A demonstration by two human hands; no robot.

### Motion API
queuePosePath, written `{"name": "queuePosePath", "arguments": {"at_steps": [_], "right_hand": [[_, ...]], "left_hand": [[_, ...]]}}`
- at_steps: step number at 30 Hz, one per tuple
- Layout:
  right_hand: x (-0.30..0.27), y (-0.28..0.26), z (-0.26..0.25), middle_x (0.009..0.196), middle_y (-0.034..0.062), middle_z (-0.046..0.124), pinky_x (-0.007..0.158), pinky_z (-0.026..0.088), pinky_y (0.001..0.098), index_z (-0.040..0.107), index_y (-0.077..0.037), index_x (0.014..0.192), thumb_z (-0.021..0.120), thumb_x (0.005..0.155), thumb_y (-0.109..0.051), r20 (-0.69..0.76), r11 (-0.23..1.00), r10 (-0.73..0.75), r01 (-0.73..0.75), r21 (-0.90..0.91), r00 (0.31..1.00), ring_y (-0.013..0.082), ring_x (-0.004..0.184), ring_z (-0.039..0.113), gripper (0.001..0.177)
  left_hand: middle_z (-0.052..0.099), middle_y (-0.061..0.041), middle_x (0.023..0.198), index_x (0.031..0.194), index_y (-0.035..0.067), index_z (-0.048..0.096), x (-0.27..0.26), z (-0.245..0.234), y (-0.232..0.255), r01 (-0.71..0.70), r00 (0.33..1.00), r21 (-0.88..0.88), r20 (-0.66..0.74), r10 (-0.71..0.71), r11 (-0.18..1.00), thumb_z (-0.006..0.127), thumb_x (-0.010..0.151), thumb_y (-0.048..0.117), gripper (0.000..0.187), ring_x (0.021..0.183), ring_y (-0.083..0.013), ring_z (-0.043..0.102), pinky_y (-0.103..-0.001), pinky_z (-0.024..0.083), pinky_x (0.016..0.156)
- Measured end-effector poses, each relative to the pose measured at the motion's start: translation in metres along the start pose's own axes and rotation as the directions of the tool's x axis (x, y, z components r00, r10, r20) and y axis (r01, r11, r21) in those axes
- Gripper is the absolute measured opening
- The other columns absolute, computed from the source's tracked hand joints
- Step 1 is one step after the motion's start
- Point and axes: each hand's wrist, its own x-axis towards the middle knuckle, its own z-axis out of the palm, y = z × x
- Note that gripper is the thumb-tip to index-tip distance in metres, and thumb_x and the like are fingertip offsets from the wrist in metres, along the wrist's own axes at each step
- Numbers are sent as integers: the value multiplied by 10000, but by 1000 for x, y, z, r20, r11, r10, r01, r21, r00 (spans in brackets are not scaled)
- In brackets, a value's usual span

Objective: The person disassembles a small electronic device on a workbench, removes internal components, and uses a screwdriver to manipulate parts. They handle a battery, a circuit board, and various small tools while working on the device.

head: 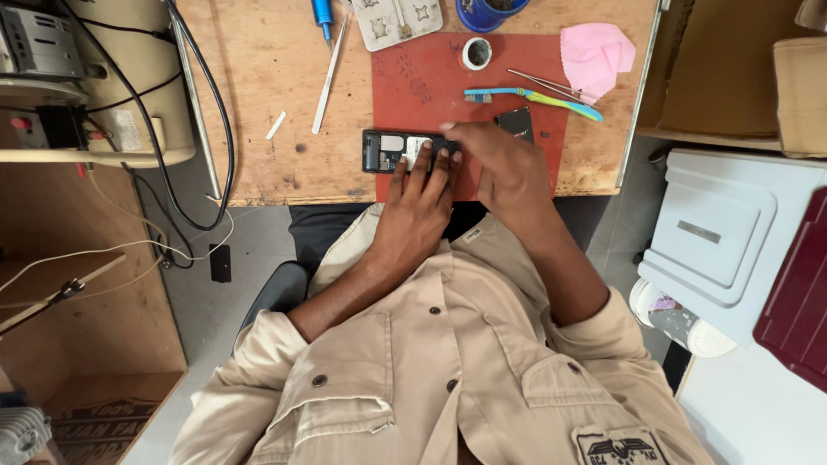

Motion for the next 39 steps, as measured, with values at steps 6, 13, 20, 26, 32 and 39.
{"name": "queuePosePath", "arguments": {"at_steps": [6,13,20,26,32,39], "right_hand": [[-40,43,19,1170,135,670,825,584,303,378,-98,1495,713,1008,179,-167,854,353,-244,460,921,207,1009,686,653],[-66,49,62,1136,156,647,888,548,247,222,-120,1563,712,1005,196,-431,794,406,-77,603,806,123,974,644,807],[-68,52,70,1175,182,641,915,605,323,330,-96,1287,706,991,178,-452,845,300,-14,535,840,184,1028,679,551],[-64,35,55,966,236,715,743,643,387,397,-72,837,795,877,122,-481,996,-69,87,15,874,346,862,764,444],[-55,35,58,954,191,736,652,614,365,438,-11,800,788,904,100,-527,982,-190,172,-83,829,311,792,758,382],[-59,31,39,982,260,726,690,634,371,558,24,790,723,846,131,-272,985,-173,165,-50,947,365,856,757,204]], "left_hand": [[545,-161,1432,1398,-41,583,3,-17,-13,34,997,-398,-49,-59,917,704,879,203,587,1345,-356,506,-493,453,1104],[586,-99,1245,1307,27,652,28,-26,-40,106,989,-407,-53,-139,907,855,764,297,639,1190,-284,522,-456,401,942],[590,-32,1216,1306,115,690,38,-23,-44,113,991,-430,-13,-131,896,890,710,289,652,1168,-259,508,-439,385,919],[585,-16,1166,1288,129,708,39,-21,-49,117,991,-456,-5,-134,882,912,690,290,652,1119,-258,507,-433,379,890],[567,-57,1102,1253,110,718,42,-17,-47,117,990,-460,-13,-139,880,919,668,302,647,1055,-283,505,-444,404,866],[560,-67,1019,1166,109,752,44,-10,-49,134,979,-513,-62,-192,848,945,617,335,625,985,-307,522,-443,446,842]]}}
